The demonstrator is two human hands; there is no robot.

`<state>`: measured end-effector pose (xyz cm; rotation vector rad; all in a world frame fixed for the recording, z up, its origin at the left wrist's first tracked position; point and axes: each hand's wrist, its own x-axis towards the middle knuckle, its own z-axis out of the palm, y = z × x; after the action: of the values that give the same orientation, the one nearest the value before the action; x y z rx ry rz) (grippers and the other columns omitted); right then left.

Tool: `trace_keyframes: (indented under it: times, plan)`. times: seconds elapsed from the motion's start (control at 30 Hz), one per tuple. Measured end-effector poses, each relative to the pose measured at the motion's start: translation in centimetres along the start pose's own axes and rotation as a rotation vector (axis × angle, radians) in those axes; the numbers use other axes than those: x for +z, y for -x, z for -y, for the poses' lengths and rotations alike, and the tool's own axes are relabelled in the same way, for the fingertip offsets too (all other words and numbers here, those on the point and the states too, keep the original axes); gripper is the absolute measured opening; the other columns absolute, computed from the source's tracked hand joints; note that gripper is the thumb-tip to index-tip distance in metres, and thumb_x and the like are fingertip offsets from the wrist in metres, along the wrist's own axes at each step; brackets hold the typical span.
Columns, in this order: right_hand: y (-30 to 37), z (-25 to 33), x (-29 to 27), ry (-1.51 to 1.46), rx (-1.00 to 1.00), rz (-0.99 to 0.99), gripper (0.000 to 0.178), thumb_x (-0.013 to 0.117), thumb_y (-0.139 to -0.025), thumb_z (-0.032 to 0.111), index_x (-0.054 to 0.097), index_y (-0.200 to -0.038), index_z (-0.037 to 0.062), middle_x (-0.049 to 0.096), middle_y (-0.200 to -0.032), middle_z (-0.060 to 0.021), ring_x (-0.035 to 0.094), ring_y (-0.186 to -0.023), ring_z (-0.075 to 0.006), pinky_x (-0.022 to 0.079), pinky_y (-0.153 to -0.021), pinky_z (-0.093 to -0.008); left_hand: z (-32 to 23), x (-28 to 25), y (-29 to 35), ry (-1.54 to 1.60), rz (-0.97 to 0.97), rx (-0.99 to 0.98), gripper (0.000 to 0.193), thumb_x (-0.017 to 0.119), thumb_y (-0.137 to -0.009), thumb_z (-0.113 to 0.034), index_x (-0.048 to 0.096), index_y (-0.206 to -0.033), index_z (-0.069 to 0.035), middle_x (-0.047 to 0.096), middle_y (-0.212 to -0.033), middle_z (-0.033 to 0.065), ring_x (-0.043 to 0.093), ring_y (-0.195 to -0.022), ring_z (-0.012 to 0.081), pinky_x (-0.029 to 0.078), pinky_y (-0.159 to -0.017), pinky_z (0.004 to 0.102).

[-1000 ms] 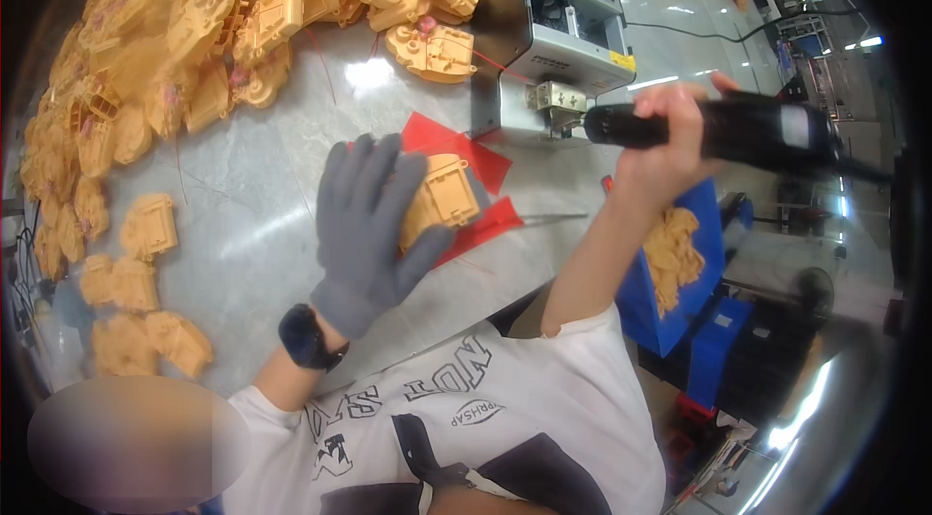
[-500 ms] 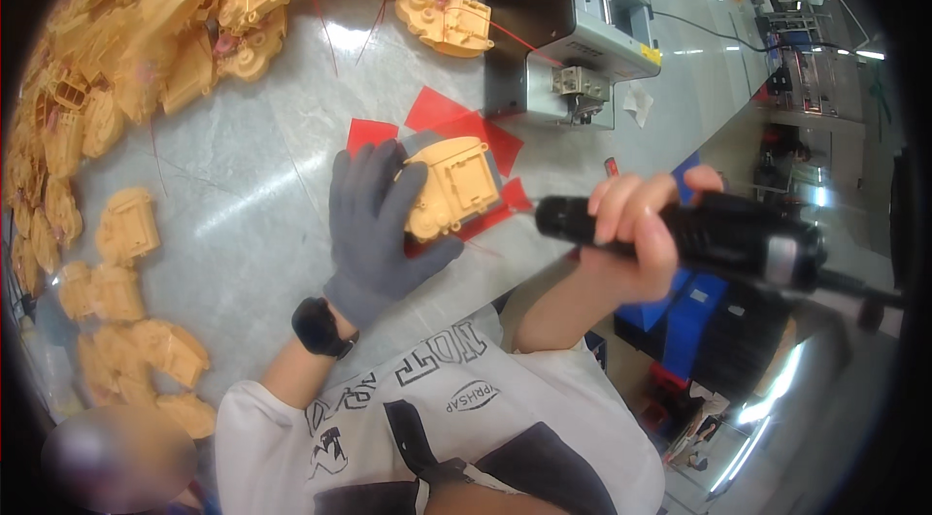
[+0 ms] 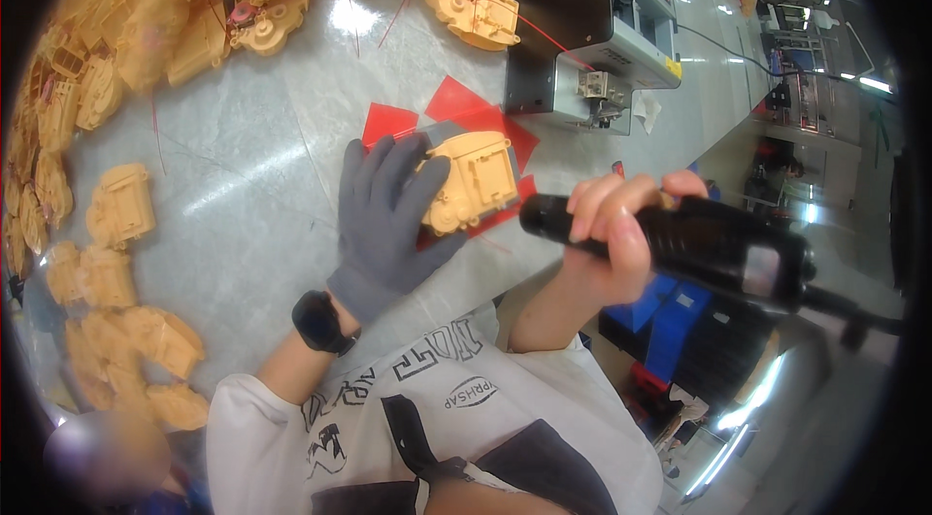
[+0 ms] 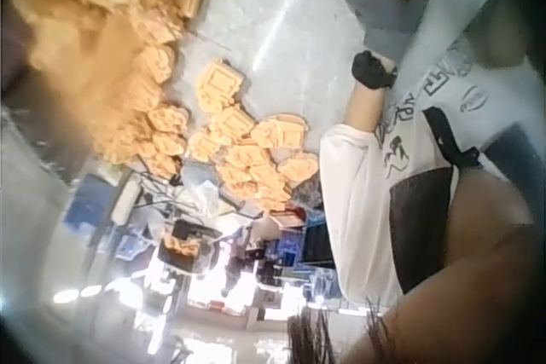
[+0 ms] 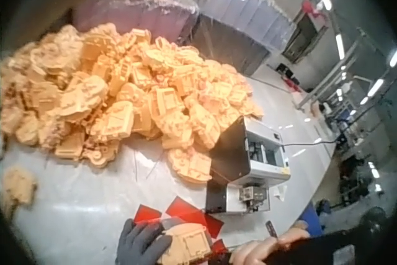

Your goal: The person secures small toy components into plastic toy housings using an electric screwdriver.

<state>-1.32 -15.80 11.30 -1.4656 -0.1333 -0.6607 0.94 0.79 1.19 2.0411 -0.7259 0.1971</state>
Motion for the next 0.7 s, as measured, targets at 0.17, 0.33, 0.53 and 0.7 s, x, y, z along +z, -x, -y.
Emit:
trace_keyframes:
  times: [0.17,0.33,0.53,0.7]
  plan:
    - [-0.4,-0.7,0.3,-0.05,-0.017,-0.038,0.043,0.053,-0.073,-0.004,0.034,-0.112,0.0039,0.049,-0.062,-0.0084,0.046,-0.044,-0.0171,0.041,-0.043,-0.0303,-0.1,-0.1,0.0,0.017,0.03,-0.023,0.076,0.079,-0.054,-0.023,0.045,-0.121,-0.008,0.046,-0.124,0.0191,0.044,-0.114,0.0414,0.027,-0.1,0.0557]
    - [-0.7,-1.0,0.4,-0.097,0.038,-0.035,0.041,0.055,-0.073,-0.003,0.035,-0.108,0.005,0.048,-0.062,-0.0079,0.046,-0.044,-0.0175,0.041,-0.044,-0.0303,-0.1,-0.1,0.0,0.024,0.026,-0.039,0.075,0.079,-0.055,-0.023,0.045,-0.121,-0.008,0.046,-0.125,0.019,0.043,-0.116,0.0414,0.026,-0.101,0.056]
    - [-0.7,-1.3,0.0,-0.121,0.031,0.022,0.042,0.058,-0.072,-0.004,0.035,-0.105,0.0058,0.047,-0.061,-0.0074,0.047,-0.045,-0.0177,0.041,-0.046,-0.0299,0.0,-0.1,-0.5,0.031,0.017,-0.029,0.074,0.078,-0.054,-0.022,0.045,-0.12,-0.009,0.046,-0.122,0.019,0.044,-0.108,0.0409,0.031,-0.092,0.0539]
    - [-0.1,-1.1,0.4,-0.086,0.0,0.052,0.039,0.058,-0.073,-0.005,0.035,-0.102,0.006,0.048,-0.063,-0.0079,0.048,-0.047,-0.0178,0.042,-0.046,-0.0297,-0.1,0.0,-0.2,0.031,0.023,-0.03,0.075,0.079,-0.056,-0.024,0.045,-0.12,-0.008,0.046,-0.124,0.0186,0.043,-0.115,0.0415,0.026,-0.101,0.0564]
